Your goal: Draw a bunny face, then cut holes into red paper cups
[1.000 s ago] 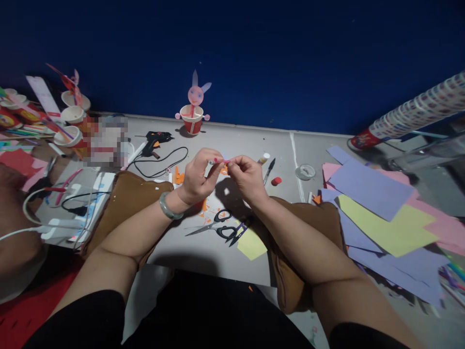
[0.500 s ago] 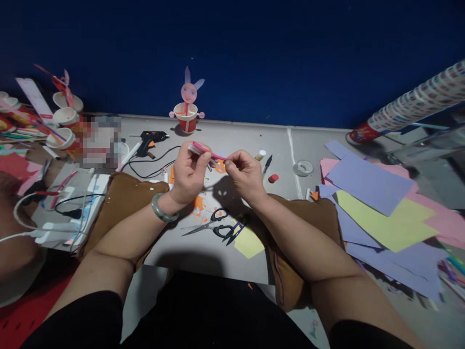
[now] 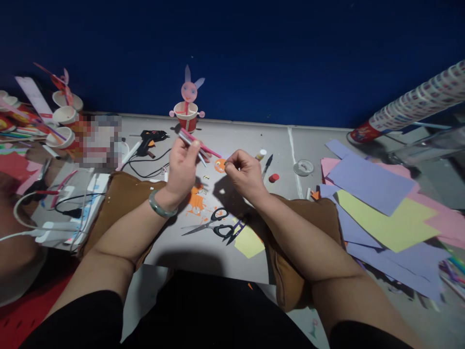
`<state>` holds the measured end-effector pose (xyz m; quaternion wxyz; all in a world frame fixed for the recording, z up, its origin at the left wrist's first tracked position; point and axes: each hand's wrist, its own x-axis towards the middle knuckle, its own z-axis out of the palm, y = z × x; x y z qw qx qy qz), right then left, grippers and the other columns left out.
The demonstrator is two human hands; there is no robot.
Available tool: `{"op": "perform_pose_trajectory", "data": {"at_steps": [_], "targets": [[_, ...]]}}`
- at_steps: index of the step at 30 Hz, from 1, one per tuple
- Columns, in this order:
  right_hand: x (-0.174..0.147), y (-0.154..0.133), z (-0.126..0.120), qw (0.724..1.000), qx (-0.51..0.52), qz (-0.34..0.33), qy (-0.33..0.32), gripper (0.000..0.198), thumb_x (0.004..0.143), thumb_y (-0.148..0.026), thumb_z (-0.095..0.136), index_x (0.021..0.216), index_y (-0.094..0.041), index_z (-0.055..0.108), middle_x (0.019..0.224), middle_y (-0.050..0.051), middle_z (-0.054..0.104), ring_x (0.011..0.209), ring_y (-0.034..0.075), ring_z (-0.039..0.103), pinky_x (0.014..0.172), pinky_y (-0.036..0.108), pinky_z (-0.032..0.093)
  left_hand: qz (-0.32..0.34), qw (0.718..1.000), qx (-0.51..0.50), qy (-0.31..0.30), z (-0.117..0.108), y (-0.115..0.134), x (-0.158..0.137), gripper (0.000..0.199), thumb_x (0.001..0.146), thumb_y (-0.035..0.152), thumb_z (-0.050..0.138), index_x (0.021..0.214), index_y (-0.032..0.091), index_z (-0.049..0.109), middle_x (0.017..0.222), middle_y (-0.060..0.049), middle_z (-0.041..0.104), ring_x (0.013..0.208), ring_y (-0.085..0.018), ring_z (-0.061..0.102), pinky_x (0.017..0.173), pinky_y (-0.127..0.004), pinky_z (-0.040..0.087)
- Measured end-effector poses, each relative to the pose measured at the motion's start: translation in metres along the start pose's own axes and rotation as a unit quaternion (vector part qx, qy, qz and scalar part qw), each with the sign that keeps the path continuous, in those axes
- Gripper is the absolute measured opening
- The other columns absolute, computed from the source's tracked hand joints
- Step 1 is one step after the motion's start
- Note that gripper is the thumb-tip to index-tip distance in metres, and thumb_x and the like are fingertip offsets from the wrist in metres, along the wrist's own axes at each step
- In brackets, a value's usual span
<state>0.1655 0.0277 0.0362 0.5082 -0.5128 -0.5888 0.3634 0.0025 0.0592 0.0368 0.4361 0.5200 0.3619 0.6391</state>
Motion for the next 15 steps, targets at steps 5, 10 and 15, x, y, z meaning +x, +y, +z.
{"op": "perform_pose_trajectory", "data": {"at_steps": [5,10,15], "targets": [[-0.001,0.005,0.003,0.998,0.058,0.016,-0.026,0.014,0.076,-0.017,0.049,0.064,-0.022,0.047,0.059,-0.004,0.046,0.057,0.011,0.037,0.057,0.027,0.034,0.035,0.999,0.018,0.007,-0.016,-0.001,0.02,0.032,0.09,0.055,0.061,0.094,0.024,0.054,0.077,0.0,0.061,0.063,-0.011,0.06,0.058,-0.025,0.048],[-0.014,-0.003,0.003,0.977,0.111,-0.022,-0.18,0.025,0.087,-0.023,0.042,0.062,-0.023,0.042,0.057,-0.003,0.047,0.053,0.01,0.039,0.054,0.027,0.035,-0.004,1.0,-0.028,0.008,-0.017,-0.004,0.027,0.027,0.087,0.047,0.068,0.084,0.022,0.056,0.066,0.002,0.057,0.05,-0.008,0.051,0.045,-0.023,0.039],[-0.025,-0.021,-0.005,0.902,0.061,-0.089,-0.417,0.034,0.094,-0.028,0.046,0.063,-0.019,0.054,0.057,-0.002,0.056,0.053,0.008,0.049,0.055,0.023,0.039,-0.046,0.998,-0.05,-0.002,-0.022,-0.008,0.034,0.024,0.082,0.04,0.072,0.082,0.021,0.058,0.065,0.002,0.058,0.05,-0.008,0.052,0.046,-0.022,0.04]]}}
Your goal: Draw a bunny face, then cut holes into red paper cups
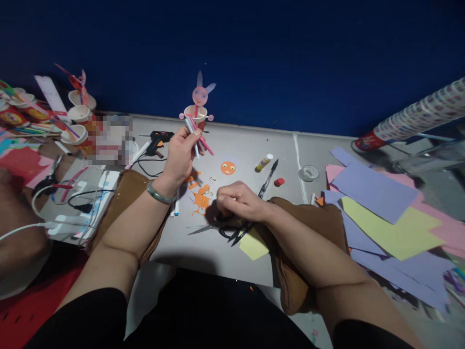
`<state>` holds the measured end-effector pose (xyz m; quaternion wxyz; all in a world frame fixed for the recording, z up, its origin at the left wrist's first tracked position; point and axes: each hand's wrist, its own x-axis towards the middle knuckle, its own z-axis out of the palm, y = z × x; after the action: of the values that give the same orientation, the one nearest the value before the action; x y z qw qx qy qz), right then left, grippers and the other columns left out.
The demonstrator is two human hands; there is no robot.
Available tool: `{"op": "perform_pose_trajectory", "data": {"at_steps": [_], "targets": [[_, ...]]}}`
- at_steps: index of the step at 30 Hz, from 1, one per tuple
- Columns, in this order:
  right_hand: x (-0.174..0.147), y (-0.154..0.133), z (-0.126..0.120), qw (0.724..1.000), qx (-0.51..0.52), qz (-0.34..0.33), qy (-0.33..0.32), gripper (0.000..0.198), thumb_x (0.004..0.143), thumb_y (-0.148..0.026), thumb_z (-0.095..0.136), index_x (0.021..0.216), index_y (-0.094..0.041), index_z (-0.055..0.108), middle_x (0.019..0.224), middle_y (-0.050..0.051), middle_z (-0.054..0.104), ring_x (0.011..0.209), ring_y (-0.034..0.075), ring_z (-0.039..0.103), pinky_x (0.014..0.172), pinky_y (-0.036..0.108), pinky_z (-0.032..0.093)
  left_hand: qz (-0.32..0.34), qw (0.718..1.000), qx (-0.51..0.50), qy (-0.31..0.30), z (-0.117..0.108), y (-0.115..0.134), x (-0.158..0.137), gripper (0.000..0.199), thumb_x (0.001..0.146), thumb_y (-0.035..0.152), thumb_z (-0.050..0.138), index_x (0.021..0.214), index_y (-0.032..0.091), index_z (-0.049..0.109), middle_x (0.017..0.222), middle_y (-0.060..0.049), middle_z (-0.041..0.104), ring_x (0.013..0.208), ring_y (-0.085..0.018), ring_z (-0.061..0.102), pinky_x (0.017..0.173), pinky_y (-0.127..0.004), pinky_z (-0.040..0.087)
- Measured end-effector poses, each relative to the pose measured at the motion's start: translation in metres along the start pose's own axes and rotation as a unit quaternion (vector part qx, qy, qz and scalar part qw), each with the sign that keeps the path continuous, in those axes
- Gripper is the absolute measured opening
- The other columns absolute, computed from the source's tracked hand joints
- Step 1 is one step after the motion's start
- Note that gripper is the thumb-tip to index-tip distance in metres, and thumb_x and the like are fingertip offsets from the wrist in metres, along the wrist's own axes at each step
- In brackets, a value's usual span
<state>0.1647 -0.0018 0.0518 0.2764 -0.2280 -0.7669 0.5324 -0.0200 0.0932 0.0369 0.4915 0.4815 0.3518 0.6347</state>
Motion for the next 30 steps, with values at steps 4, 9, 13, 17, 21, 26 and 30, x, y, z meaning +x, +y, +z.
{"op": "perform_pose_trajectory", "data": {"at_steps": [4,9,13,17,21,26,30], "targets": [[-0.001,-0.007,0.001,0.989,0.026,-0.026,-0.143,0.012,0.085,-0.019,0.056,0.083,-0.017,0.068,0.083,0.004,0.071,0.069,0.009,0.062,0.066,0.023,0.049,-0.044,0.998,-0.002,-0.034,-0.003,-0.003,0.002,0.022,0.079,0.035,0.073,0.087,0.019,0.06,0.07,0.0,0.062,0.055,-0.009,0.057,0.049,-0.022,0.045],[-0.001,-0.006,-0.003,0.983,0.041,-0.034,-0.174,0.019,0.08,-0.009,0.049,0.073,-0.017,0.064,0.08,0.004,0.071,0.077,0.011,0.064,0.074,0.025,0.051,-0.062,0.998,-0.012,-0.013,-0.006,-0.004,0.003,0.011,0.078,0.024,0.07,0.085,0.02,0.062,0.071,0.0,0.065,0.057,-0.008,0.057,0.05,-0.019,0.044],[0.0,-0.003,-0.006,0.987,0.036,0.014,-0.158,0.024,0.093,-0.021,0.048,0.077,-0.016,0.064,0.073,0.002,0.069,0.066,0.009,0.062,0.066,0.022,0.048,-0.051,0.998,0.0,-0.029,-0.006,-0.006,0.005,0.012,0.081,0.028,0.07,0.085,0.02,0.062,0.068,0.002,0.063,0.049,-0.006,0.052,0.043,-0.02,0.039],[0.002,0.011,-0.001,0.99,-0.007,-0.008,-0.141,0.022,0.094,-0.032,0.056,0.087,-0.016,0.069,0.079,0.003,0.072,0.071,0.011,0.064,0.068,0.023,0.047,-0.077,0.997,0.009,-0.002,-0.001,-0.006,0.001,0.016,0.081,0.032,0.072,0.084,0.02,0.061,0.063,0.002,0.062,0.044,-0.006,0.049,0.039,-0.02,0.034],[0.005,0.018,0.005,0.974,-0.199,-0.051,-0.097,0.038,0.093,-0.043,0.06,0.065,-0.018,0.062,0.059,-0.002,0.059,0.06,0.01,0.052,0.07,0.025,0.042,-0.097,0.995,0.036,0.004,0.006,-0.001,-0.009,0.019,0.079,0.033,0.071,0.086,0.019,0.061,0.059,0.003,0.062,0.043,-0.007,0.049,0.039,-0.019,0.034],[-0.001,-0.021,-0.011,0.919,-0.384,-0.093,-0.013,0.031,0.1,-0.031,0.048,0.125,-0.018,0.06,0.114,0.011,0.07,0.102,0.018,0.062,0.098,0.036,0.039,-0.15,0.987,0.05,-0.003,0.01,-0.003,-0.018,0.017,0.08,0.028,0.065,0.093,0.02,0.059,0.059,0.005,0.061,0.05,-0.009,0.055,0.049,-0.019,0.045],[-0.018,-0.061,-0.039,0.895,-0.408,-0.094,0.153,0.031,0.098,-0.027,0.049,0.127,-0.021,0.058,0.118,0.008,0.071,0.107,0.019,0.063,0.105,0.041,0.038,-0.216,0.973,0.045,-0.073,0.015,-0.008,-0.028,0.022,0.073,0.026,0.069,0.091,0.02,0.058,0.061,0.005,0.061,0.05,-0.009,0.056,0.047,-0.018,0.045]]}}
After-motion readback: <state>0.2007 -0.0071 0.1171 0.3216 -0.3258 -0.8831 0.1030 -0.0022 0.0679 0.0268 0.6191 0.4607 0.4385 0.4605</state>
